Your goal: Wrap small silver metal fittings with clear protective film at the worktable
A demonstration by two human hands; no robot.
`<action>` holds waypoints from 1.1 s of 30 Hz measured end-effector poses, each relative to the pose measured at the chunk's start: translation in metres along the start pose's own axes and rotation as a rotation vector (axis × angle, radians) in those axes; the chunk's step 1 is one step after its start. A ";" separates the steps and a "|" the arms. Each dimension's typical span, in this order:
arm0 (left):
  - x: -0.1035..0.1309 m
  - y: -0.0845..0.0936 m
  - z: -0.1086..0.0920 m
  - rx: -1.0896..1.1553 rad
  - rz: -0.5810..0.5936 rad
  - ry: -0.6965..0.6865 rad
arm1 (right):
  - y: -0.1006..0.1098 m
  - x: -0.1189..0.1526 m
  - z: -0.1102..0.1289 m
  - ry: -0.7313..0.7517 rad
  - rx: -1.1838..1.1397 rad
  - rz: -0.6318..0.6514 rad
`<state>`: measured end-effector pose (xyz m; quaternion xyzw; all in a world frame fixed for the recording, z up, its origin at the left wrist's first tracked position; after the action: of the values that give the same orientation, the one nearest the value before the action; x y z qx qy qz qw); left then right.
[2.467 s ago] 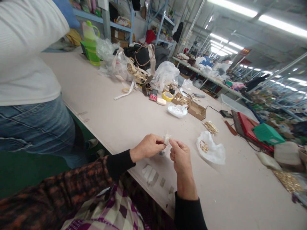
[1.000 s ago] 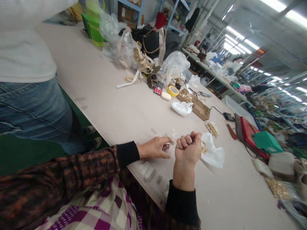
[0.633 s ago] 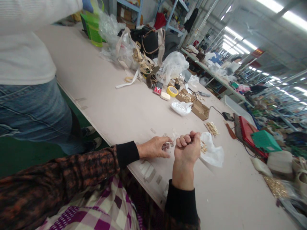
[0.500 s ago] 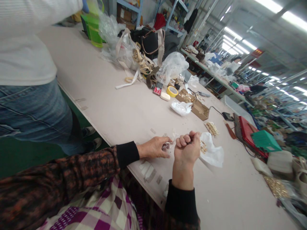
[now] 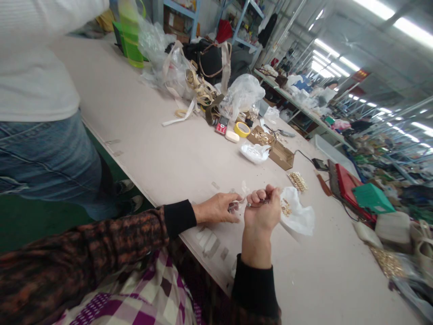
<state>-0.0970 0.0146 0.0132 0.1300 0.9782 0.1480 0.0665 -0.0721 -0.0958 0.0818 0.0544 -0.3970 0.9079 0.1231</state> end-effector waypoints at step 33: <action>0.009 0.001 -0.014 0.238 0.255 0.076 | 0.100 0.008 -0.004 0.092 0.903 0.392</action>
<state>-0.1081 0.0142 0.0259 0.2543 0.9661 0.0431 -0.0058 -0.1066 -0.1568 0.0096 -0.0134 0.0393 0.9968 -0.0683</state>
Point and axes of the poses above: each hand's wrist, its own x-axis away from the middle knuckle, its own y-axis out of the back of the hand, z = x × y, the point moved 2 cm from there along -x, towards the middle knuckle, and after that the axes turned 5 degrees about -x, right-handed, at the moved point
